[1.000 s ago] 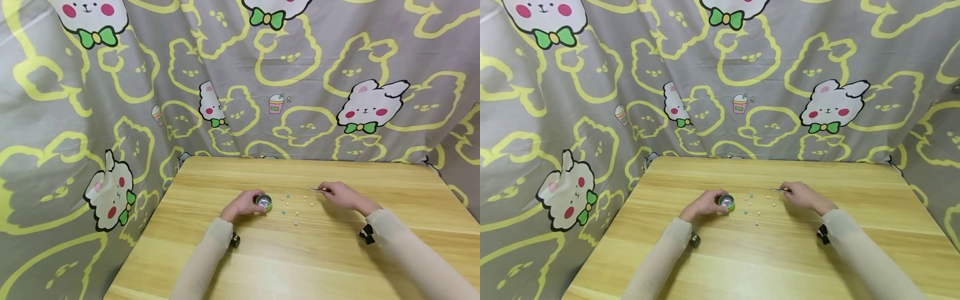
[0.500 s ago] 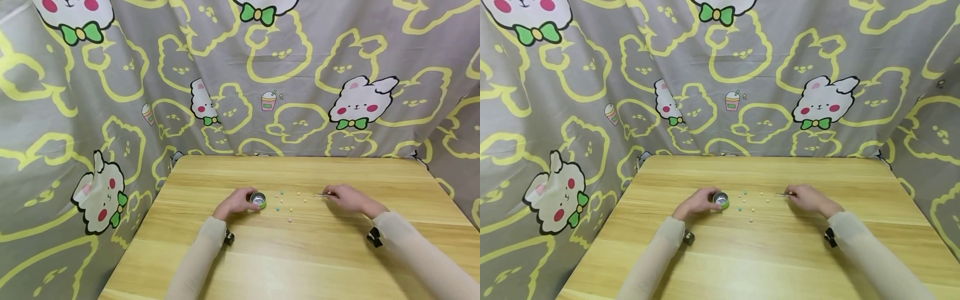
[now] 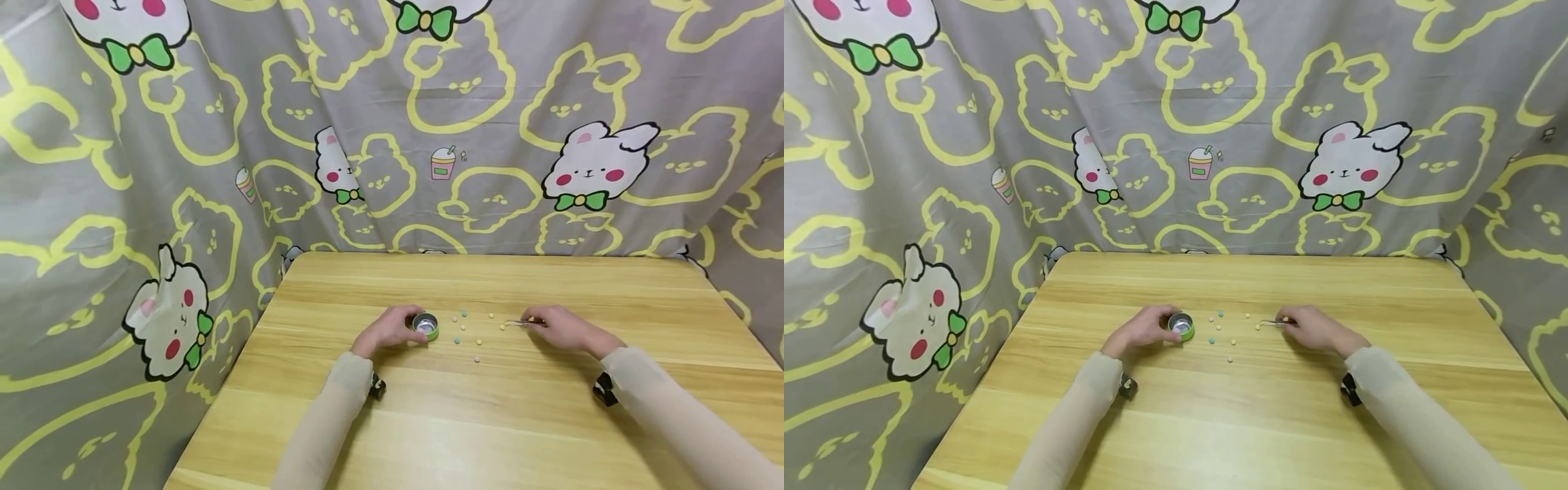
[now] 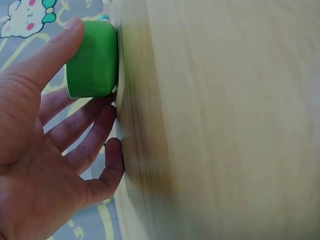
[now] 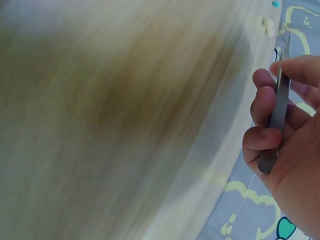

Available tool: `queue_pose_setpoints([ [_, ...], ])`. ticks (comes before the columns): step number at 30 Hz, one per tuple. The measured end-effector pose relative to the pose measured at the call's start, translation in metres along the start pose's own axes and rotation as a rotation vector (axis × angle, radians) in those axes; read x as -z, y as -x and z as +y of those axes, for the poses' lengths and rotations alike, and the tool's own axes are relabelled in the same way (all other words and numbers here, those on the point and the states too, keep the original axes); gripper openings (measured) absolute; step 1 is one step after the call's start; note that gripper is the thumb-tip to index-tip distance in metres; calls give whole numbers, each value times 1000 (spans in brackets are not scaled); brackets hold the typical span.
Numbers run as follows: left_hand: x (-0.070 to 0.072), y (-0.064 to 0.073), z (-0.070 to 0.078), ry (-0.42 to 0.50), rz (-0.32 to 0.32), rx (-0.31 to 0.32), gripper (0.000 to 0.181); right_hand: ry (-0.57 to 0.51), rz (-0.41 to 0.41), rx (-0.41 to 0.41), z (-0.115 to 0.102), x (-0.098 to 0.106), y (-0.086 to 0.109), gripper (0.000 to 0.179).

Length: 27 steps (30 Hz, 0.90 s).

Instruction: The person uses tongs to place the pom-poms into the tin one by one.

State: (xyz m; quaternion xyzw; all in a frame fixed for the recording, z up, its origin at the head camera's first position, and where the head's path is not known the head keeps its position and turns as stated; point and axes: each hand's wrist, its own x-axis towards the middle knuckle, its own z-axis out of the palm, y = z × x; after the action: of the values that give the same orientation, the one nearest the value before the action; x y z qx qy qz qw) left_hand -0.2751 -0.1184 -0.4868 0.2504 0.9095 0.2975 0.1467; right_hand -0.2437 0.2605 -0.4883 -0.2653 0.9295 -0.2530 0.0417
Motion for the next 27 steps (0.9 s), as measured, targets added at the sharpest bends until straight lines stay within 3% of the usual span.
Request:
queue_pose_setpoints([
  [27, -1, 0, 0, 20, 2, 16, 55, 11, -40, 34, 2, -6, -6, 12],
])
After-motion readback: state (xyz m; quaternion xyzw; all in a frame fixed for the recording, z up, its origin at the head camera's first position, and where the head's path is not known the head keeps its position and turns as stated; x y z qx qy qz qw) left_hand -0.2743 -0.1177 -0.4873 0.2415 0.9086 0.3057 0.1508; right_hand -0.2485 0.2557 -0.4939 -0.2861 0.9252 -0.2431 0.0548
